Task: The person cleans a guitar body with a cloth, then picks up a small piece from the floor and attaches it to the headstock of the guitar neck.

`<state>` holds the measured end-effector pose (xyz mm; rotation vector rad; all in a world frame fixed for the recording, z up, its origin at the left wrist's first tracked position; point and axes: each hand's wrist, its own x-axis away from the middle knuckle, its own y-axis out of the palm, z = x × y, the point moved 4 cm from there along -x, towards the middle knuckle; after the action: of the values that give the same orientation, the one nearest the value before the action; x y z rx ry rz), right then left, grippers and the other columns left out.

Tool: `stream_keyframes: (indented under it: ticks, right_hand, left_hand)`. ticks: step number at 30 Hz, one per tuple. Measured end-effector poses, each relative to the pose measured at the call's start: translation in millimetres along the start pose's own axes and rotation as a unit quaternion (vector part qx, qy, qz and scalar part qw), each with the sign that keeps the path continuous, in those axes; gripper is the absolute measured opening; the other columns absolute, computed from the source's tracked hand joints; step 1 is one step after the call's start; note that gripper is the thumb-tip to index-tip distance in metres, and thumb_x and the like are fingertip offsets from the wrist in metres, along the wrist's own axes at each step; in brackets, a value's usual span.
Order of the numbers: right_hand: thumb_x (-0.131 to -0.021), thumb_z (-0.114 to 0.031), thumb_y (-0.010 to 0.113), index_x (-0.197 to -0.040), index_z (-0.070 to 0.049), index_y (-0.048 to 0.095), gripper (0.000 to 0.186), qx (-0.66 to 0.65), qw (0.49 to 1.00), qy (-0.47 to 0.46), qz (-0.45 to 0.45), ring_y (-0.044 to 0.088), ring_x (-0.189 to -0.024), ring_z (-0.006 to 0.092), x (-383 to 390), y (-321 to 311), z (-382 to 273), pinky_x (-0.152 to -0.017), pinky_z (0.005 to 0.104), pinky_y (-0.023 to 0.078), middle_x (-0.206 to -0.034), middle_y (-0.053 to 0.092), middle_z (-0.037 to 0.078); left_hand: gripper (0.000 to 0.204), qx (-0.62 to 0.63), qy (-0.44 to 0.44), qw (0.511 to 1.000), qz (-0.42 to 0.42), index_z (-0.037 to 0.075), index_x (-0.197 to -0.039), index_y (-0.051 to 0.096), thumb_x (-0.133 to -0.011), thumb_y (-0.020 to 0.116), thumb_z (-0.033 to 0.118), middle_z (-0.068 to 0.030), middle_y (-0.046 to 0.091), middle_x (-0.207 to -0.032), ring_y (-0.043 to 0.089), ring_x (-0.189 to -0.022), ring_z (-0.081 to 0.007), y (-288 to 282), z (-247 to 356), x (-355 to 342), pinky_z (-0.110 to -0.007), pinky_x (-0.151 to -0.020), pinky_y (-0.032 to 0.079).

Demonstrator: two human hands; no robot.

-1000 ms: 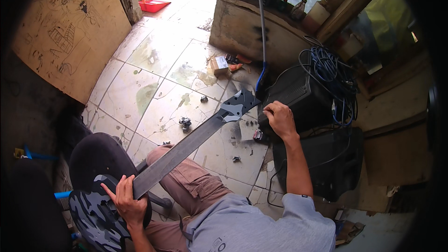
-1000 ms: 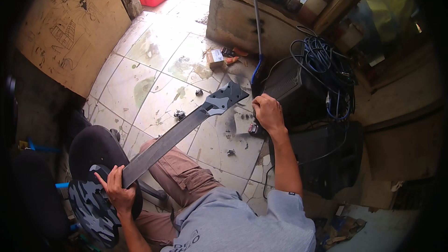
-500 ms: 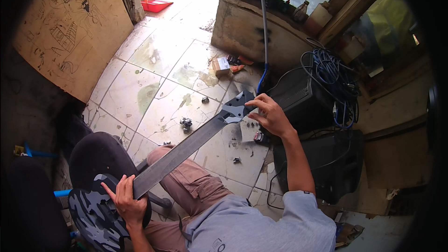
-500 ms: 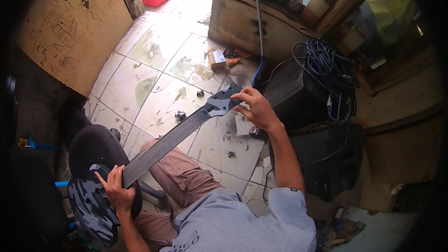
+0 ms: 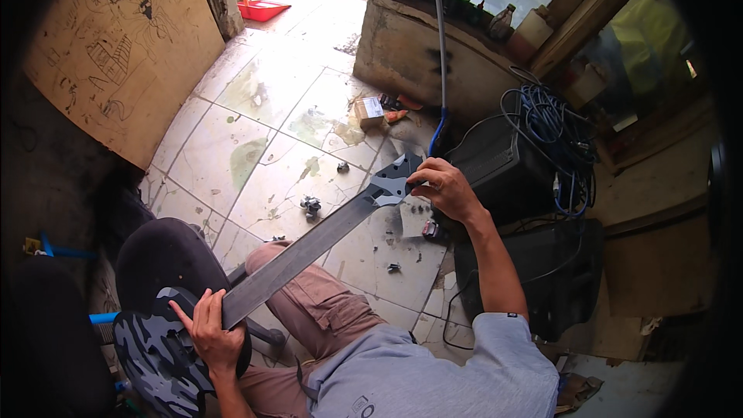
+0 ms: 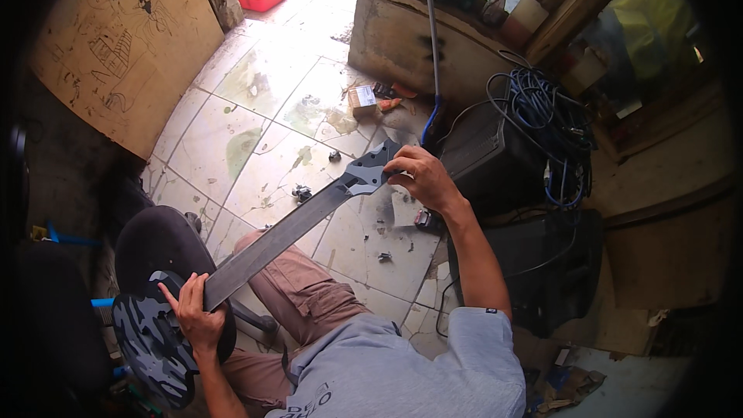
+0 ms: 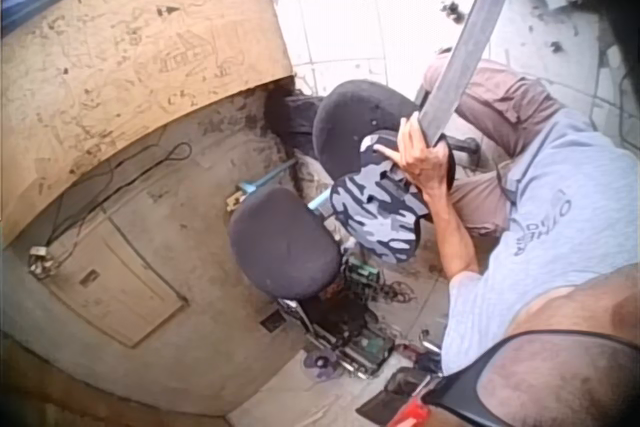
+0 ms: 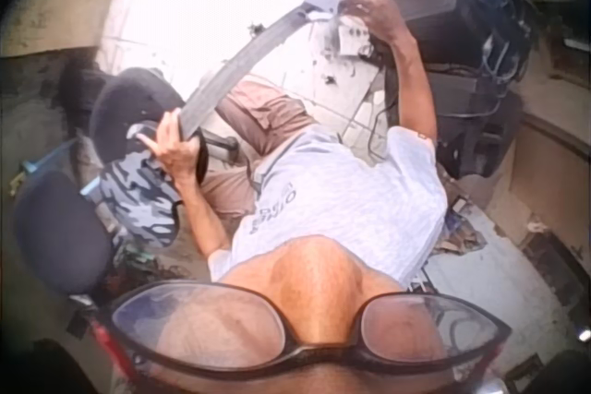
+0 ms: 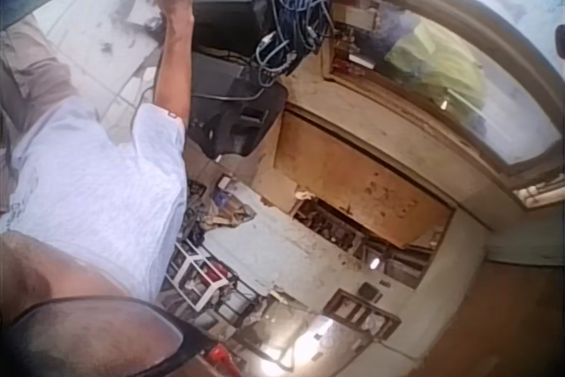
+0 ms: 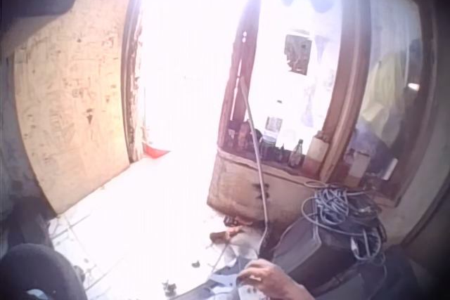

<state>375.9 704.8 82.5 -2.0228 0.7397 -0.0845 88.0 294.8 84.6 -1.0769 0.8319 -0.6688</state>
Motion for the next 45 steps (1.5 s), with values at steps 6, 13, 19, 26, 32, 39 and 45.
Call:
stream_keyframes:
  ticks: [6, 13, 19, 26, 32, 39, 45]
  right_hand:
    - [-0.080, -0.002, 0.083, -0.097, -0.001, 0.071, 0.021, -0.061, 0.996, 0.040, -0.050, 0.070, -0.091, 0.0269, -8, 0, 2, -0.081, 0.0369, 0.057, -0.098, 0.068, 0.009]
    - [-0.082, 0.004, 0.081, -0.096, 0.000, 0.069, 0.020, -0.133, 0.988, 0.047, -0.063, 0.068, -0.083, 0.0170, -8, 7, 15, -0.075, 0.0306, 0.057, -0.093, 0.066, 0.006]
    - [-0.086, 0.002, 0.074, -0.100, -0.002, 0.066, 0.017, -0.179, 0.977, 0.112, 0.010, 0.069, -0.081, 0.0144, 0, 0, 13, -0.074, 0.0267, 0.053, -0.088, 0.067, 0.005]
    - [-0.081, 0.002, 0.070, -0.097, -0.002, 0.060, 0.019, -0.044, 0.999, -0.006, -0.028, 0.067, -0.083, 0.0250, -15, 2, -7, -0.077, 0.0375, 0.055, -0.089, 0.065, 0.011]
    - [-0.080, 0.004, 0.065, -0.098, -0.003, 0.053, 0.022, 0.044, 0.996, -0.053, -0.049, 0.065, -0.091, 0.0380, -24, 5, -13, -0.081, 0.0465, 0.052, -0.089, 0.063, 0.016]
    - [-0.081, 0.005, 0.065, -0.099, -0.002, 0.050, 0.025, 0.028, 0.999, -0.044, -0.017, 0.062, -0.081, 0.0309, -19, 11, -8, -0.075, 0.0409, 0.052, -0.085, 0.059, 0.013]
    - [-0.082, 0.004, 0.066, -0.098, -0.002, 0.049, 0.024, -0.070, 0.997, 0.039, -0.015, 0.057, -0.074, 0.0180, -5, 9, 1, -0.071, 0.0325, 0.051, -0.083, 0.054, 0.006]
  left_hand:
    - [0.055, 0.004, 0.002, 1.000, 0.000, 0.003, -0.123, 0.068, -0.069, 0.075, 0.013, -0.0115, 0.071, -0.116, 0.065, -0.122, -0.0296, 1, 2, -1, -0.068, -0.127, 0.009]
    - [0.052, 0.006, 0.000, 1.000, 0.006, 0.003, -0.122, 0.068, -0.071, 0.074, 0.012, -0.0118, 0.071, -0.117, 0.065, -0.121, -0.0298, -1, 3, -1, -0.068, -0.127, 0.009]
    - [0.051, 0.003, -0.008, 1.000, 0.004, 0.003, -0.121, 0.069, -0.071, 0.073, 0.014, -0.0123, 0.071, -0.116, 0.065, -0.121, -0.0303, -2, 3, -1, -0.068, -0.126, 0.010]
    - [0.052, 0.003, -0.005, 1.000, 0.005, 0.003, -0.121, 0.069, -0.070, 0.073, 0.013, -0.0131, 0.071, -0.117, 0.065, -0.122, -0.0311, -1, 3, -2, -0.068, -0.126, 0.009]
    - [0.052, -0.001, -0.004, 1.000, 0.005, 0.002, -0.121, 0.068, -0.070, 0.074, 0.014, -0.0134, 0.071, -0.117, 0.065, -0.122, -0.0313, 0, 2, -1, -0.068, -0.127, 0.009]
    - [0.053, -0.001, -0.007, 1.000, 0.009, 0.003, -0.121, 0.068, -0.070, 0.075, 0.014, -0.0129, 0.071, -0.117, 0.065, -0.122, -0.0310, 0, 1, 1, -0.068, -0.127, 0.009]
    - [0.053, 0.000, -0.013, 1.000, 0.010, 0.004, -0.120, 0.069, -0.069, 0.077, 0.014, -0.0117, 0.071, -0.116, 0.065, -0.122, -0.0303, 0, 0, 1, -0.068, -0.127, 0.009]
